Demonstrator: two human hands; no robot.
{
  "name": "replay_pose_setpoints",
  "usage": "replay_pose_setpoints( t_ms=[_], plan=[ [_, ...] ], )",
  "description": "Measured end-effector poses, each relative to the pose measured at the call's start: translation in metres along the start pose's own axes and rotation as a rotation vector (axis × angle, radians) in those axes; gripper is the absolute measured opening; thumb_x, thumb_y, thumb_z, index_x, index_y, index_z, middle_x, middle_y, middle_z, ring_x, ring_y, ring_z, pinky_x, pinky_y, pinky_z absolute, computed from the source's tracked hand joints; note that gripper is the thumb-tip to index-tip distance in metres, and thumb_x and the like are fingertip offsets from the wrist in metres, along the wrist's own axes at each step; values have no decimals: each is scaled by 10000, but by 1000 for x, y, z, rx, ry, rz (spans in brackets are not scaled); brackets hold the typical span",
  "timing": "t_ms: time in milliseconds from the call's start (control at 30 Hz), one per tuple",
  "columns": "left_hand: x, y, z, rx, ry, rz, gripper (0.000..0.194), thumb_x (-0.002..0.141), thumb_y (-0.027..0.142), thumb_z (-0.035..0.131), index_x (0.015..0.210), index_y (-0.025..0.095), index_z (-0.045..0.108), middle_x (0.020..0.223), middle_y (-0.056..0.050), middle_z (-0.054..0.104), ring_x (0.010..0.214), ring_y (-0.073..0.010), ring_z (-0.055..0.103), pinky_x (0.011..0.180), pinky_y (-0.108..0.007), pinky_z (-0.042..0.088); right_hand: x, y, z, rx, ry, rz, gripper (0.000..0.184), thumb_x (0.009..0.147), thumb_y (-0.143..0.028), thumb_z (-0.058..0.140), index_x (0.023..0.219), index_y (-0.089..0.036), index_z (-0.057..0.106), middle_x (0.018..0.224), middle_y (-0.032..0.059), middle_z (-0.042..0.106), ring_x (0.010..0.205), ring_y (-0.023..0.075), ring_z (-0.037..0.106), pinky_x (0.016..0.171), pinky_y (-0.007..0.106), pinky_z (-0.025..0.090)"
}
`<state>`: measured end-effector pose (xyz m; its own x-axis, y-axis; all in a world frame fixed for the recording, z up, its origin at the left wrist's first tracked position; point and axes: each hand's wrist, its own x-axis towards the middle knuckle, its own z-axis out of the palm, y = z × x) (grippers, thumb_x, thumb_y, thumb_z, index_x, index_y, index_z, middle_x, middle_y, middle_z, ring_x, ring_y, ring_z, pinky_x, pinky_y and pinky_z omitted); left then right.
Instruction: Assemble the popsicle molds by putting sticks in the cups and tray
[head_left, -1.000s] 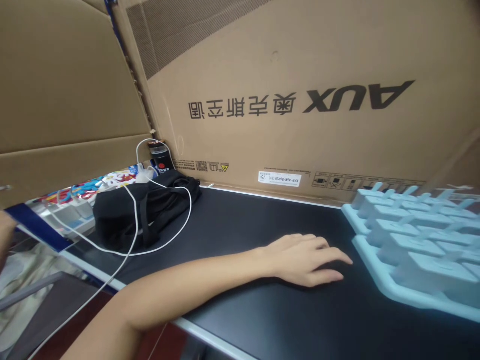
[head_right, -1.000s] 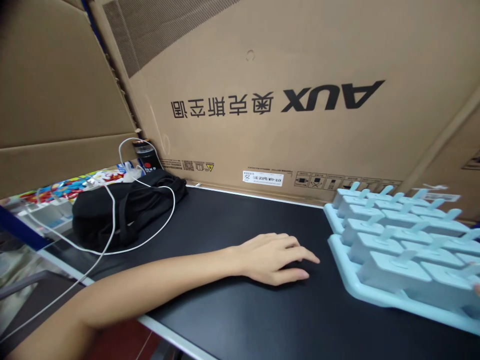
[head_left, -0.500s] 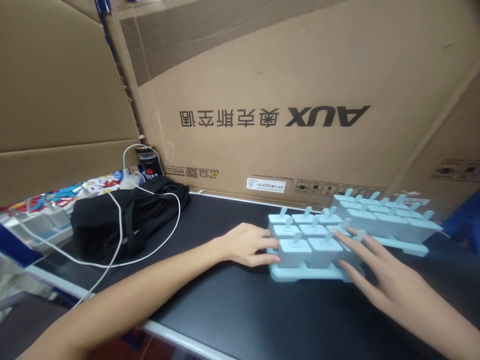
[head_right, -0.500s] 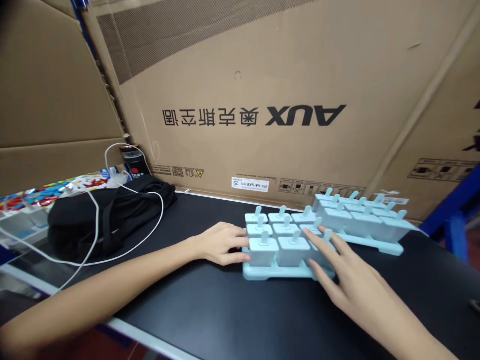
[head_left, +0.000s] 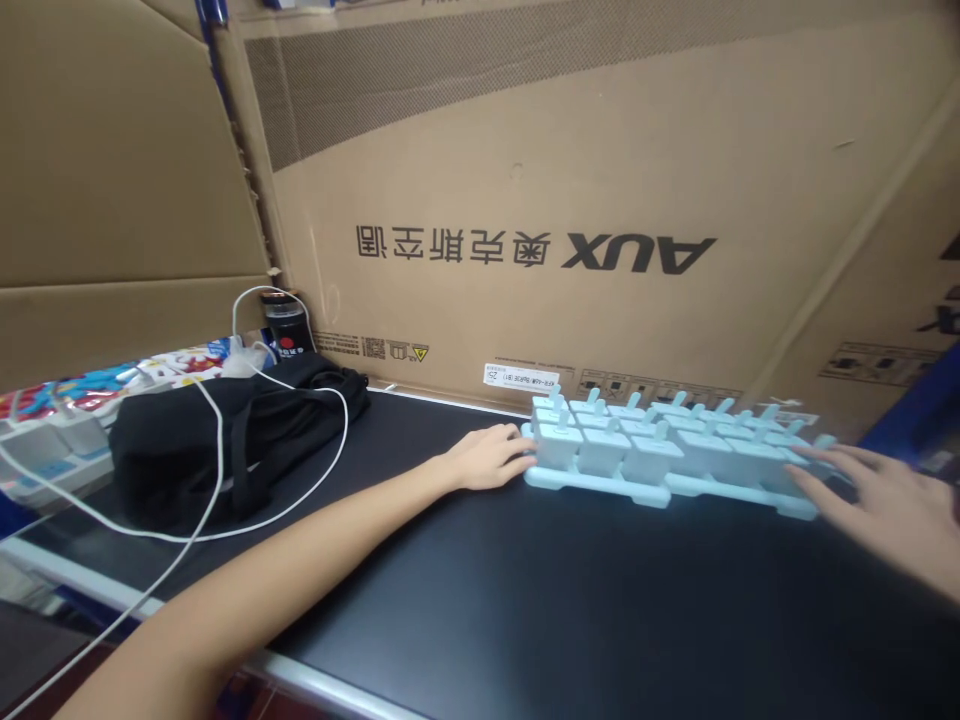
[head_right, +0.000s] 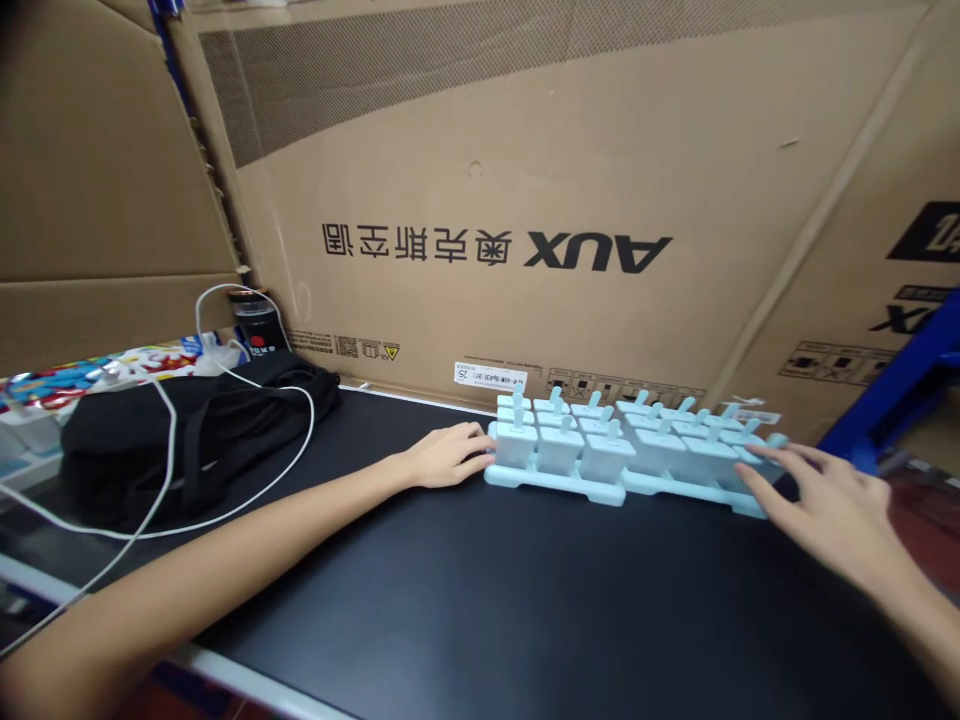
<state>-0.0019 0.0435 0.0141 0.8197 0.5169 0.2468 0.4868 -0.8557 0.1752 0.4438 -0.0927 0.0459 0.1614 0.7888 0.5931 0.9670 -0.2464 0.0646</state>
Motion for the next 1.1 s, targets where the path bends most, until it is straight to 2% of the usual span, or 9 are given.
replay_pose_setpoints(
  t_ms=[67, 133, 233, 400, 567, 700, 800, 1000, 1100],
  plan=[
    [6, -4, 3, -5, -10, -33, 424, 1002, 509, 262, 1272, 298, 511, 1143, -48, 536, 1071, -217, 553, 895, -348, 464, -3, 1, 6, 76, -90, 4, 630, 897, -602, 288, 1212, -149, 591, 1173, 183, 613, 1153, 311, 526, 918, 414, 387],
    [11, -7, 4, -9, -20, -54, 431, 1001, 507, 255, 1281, 296, 507, 1146, -53, 535, 1093, -224, 540, 907, -357, 458, -7, -5, 4, 154, -166, 64, 623, 907, -591, 323, 1299, -147, 515, 1150, 177, 608, 1029, 288, 585, 867, 367, 416],
    [12, -12, 5, -10, -24, -71, 436, 998, 505, 261, 1298, 298, 500, 1125, -55, 547, 1099, -230, 529, 922, -362, 447, -13, -12, -5, 181, -238, 165, 588, 903, -583, 352, 1297, -170, 488, 1003, 150, 627, 832, 263, 623, 772, 346, 433],
    [10, -16, 7, -18, -10, -83, 451, 996, 509, 262, 1303, 292, 511, 1116, -60, 561, 1087, -233, 525, 932, -365, 442, -33, -6, -27, 142, -254, 212, 559, 810, -592, 399, 1178, -188, 515, 912, 140, 647, 746, 294, 632, 717, 383, 440],
    [22, -14, 13, -39, -3, -63, 455, 996, 515, 265, 1314, 296, 505, 1138, -66, 560, 1106, -239, 524, 949, -381, 435, -79, 2, -57, 168, -271, 292, 562, 750, -655, 422, 1133, -254, 512, 965, 131, 663, 734, 313, 649, 711, 425, 473],
    [44, 0, 21, -48, -16, -15, 469, 995, 526, 266, 1321, 294, 510, 1177, -71, 554, 1131, -240, 527, 951, -366, 434, -115, 12, -68, 176, -212, 327, 493, 771, -649, 467, 1133, -317, 512, 1027, 107, 662, 706, 311, 660, 660, 433, 497],
    [66, 18, 30, -61, -17, 8, 488, 992, 546, 259, 1328, 295, 508, 1222, -73, 548, 1166, -251, 520, 969, -378, 428, -129, 13, -70, 214, -187, 305, 474, 766, -642, 491, 1131, -340, 516, 947, 86, 675, 668, 323, 661, 620, 445, 506],
    [108, 58, 48, -91, -39, 55, 555, 972, 602, 252, 1380, 299, 475, 1280, -86, 528, 1212, -264, 497, 1000, -404, 410, -121, -11, -67, 209, -157, 258, 583, 774, -627, 448, 1227, -264, 490, 841, 93, 676, 712, 344, 671, 630, 441, 523],
    [121, 73, 52, -128, -74, 85, 629, 951, 658, 226, 1414, 294, 446, 1294, -98, 517, 1245, -277, 469, 1031, -420, 379, -112, -16, -55, 120, -136, 214, 608, 826, -614, 388, 1281, -218, 466, 922, 122, 673, 763, 334, 670, 640, 413, 520]
  ],
)
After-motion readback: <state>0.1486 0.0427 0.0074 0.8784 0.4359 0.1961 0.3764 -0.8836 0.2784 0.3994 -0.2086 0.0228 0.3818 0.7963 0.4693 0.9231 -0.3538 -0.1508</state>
